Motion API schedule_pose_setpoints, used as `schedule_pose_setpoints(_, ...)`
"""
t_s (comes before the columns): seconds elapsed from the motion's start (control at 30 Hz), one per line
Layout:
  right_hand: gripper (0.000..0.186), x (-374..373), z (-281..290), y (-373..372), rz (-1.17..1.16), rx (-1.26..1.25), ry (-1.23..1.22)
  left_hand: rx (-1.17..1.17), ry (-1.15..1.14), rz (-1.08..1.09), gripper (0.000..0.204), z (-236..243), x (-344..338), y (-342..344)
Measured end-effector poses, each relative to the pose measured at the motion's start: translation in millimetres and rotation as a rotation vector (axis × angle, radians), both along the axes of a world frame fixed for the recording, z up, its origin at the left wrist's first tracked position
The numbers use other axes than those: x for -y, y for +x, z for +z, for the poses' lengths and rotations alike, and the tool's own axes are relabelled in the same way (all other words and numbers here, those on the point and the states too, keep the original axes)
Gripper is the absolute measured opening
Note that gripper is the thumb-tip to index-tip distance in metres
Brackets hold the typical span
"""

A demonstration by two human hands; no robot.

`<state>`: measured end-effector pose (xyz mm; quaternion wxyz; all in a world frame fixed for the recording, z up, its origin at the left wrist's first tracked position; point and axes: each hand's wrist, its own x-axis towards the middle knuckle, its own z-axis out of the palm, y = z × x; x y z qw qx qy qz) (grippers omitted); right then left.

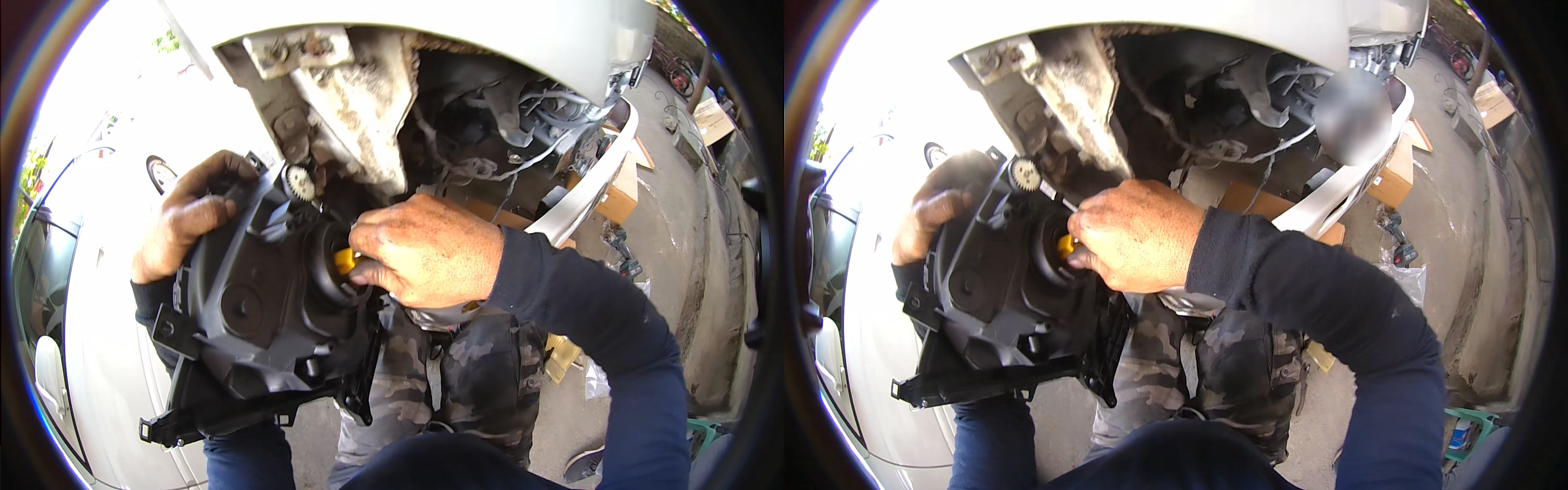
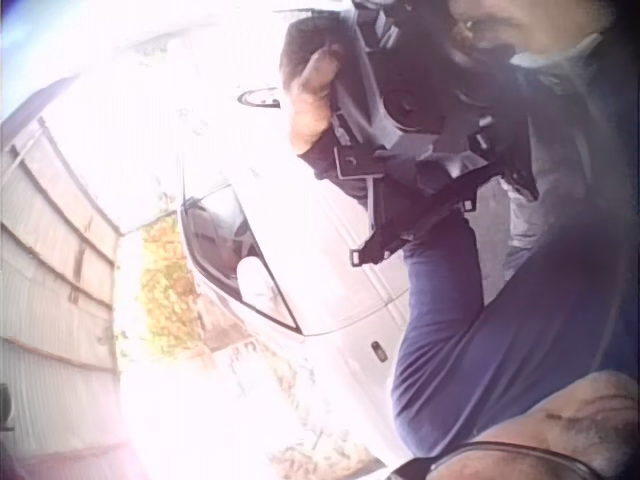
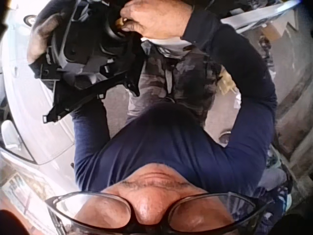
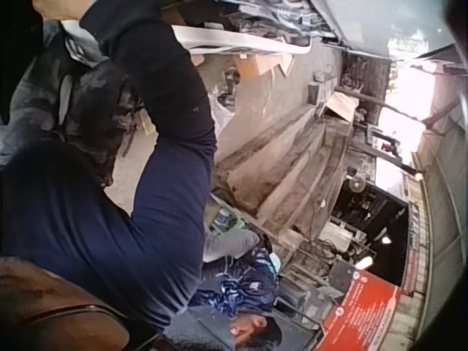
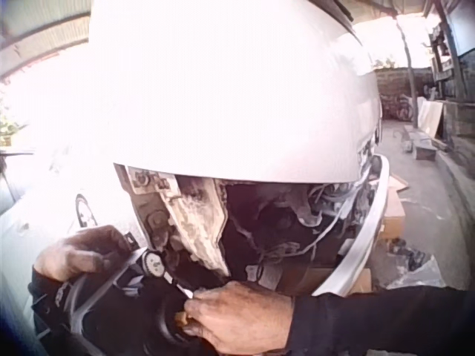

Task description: The person assembles a headlight unit by inserting a bulb and securing it with a clip, then connects a yellow electrical connector. The person then positions the headlight assembly into the front of a white car and secures it with fasteners.

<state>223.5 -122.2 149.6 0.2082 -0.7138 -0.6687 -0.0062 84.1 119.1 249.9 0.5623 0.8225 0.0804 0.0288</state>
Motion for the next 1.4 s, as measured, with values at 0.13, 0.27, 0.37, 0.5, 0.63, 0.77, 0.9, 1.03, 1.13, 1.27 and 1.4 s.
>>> schedule_pose_setpoints(0.13, 0.054, 20.5, -10.7, 7.1, -0.087, -0.05, 0.49, 0.0, 0.047, 0.015, 0.047, 2.9, 4.5, 0.4)
schedule_pose_setpoints(0.27, 0.035, 52.4, -79.4, -14.2, -0.532, -0.725, 0.669, -0.024, 0.069, 0.011, 0.046, 7.3, 9.1, -7.4)
schedule_pose_setpoints(0.37, 0.041, 40.7, -159.8, -65.7, -0.642, -1.029, 0.202, 0.016, 0.097, 0.03, 0.045, 7.0, 14.9, -8.1)
schedule_pose_setpoints(0.5, 0.061, 2.4, -237.2, -135.0, -0.595, -1.53, 0.277, 0.019, 0.23, 0.019, 0.044, 11.5, 21.3, -10.3)
schedule_pose_setpoints(0.63, 0.065, -11.4, -266.4, -127.4, -0.398, -1.147, 0.244, 0.042, 0.285, 0.03, 0.04, 11.9, 19.6, -7.5)
schedule_pose_setpoints(0.77, 0.062, -20.5, -263.7, -132.7, -0.426, -0.844, 0.195, 0.137, 0.36, -0.041, 0.032, 11.9, 17.1, -11.9)
schedule_pose_setpoints(0.9, 0.068, -16.1, -254.8, -130.3, -0.479, -0.989, 0.117, 0.264, 0.617, -0.168, 0.031, 15.0, 18.8, -10.9)
schedule_pose_setpoints(1.03, 0.062, -16.4, -253.1, -106.5, -0.418, -0.976, 0.033, 0.213, 0.53, -0.079, 0.029, 15.0, 18.8, -11.7)
schedule_pose_setpoints(1.13, 0.055, -18.1, -262.0, -100.2, -0.375, -0.964, 0.153, 0.186, 0.482, -0.087, 0.028, 13.2, 16.2, -14.5)
schedule_pose_setpoints(1.27, 0.05, -17.4, -270.0, -100.1, -0.397, -1.006, 0.168, 0.13, 0.497, 0.012, 0.027, 9.7, 13.9, -6.9)
schedule_pose_setpoints(1.4, 0.044, 4.9, -254.1, -112.8, -0.476, -1.013, 0.282, 0.161, 0.375, -0.014, 0.028, 0.5, 17.4, 4.8)
